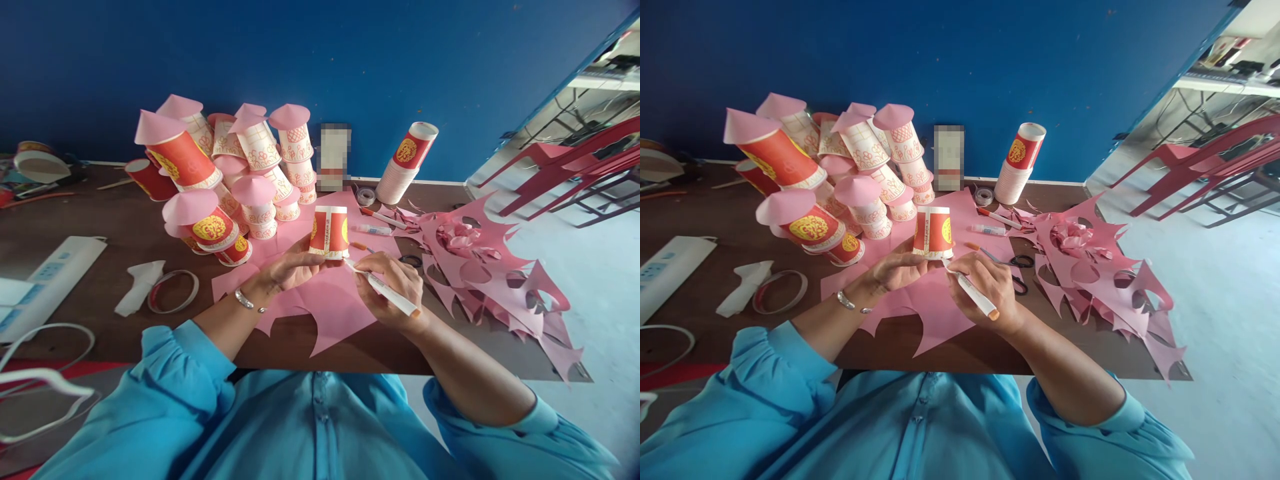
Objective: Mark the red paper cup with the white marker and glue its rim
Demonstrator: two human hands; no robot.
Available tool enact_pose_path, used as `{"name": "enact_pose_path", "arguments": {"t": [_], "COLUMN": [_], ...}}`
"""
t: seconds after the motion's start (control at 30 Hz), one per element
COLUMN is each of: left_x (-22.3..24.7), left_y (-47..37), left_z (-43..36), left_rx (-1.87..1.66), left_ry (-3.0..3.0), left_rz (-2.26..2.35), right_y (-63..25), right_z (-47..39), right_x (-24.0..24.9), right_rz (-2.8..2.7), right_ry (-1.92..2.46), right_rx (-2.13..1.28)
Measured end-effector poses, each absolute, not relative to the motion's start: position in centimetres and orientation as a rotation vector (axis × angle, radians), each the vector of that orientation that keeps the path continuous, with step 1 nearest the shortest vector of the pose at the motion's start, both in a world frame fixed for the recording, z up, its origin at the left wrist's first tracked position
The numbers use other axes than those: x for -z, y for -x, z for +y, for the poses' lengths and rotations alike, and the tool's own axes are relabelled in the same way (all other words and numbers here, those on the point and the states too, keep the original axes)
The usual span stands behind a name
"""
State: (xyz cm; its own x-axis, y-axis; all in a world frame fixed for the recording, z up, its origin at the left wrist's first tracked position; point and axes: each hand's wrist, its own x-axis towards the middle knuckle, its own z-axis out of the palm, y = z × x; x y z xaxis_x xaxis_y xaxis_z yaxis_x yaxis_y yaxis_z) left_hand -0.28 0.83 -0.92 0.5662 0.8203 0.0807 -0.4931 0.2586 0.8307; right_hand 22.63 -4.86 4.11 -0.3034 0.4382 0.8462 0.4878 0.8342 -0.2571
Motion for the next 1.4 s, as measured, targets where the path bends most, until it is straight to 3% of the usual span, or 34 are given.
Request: {"name": "enact_pose_path", "arguments": {"t": [1.4], "left_x": [0.19], "left_y": [-0.14], "left_z": [0.69], "left_rx": [-0.936], "left_ry": [-0.927], "left_rz": [0.4], "right_y": [-22.65], "right_z": [-4.48], "right_x": [-3.76], "right_rz": [-1.834], "right_ry": [0.72], "right_rx": [0.072]}}
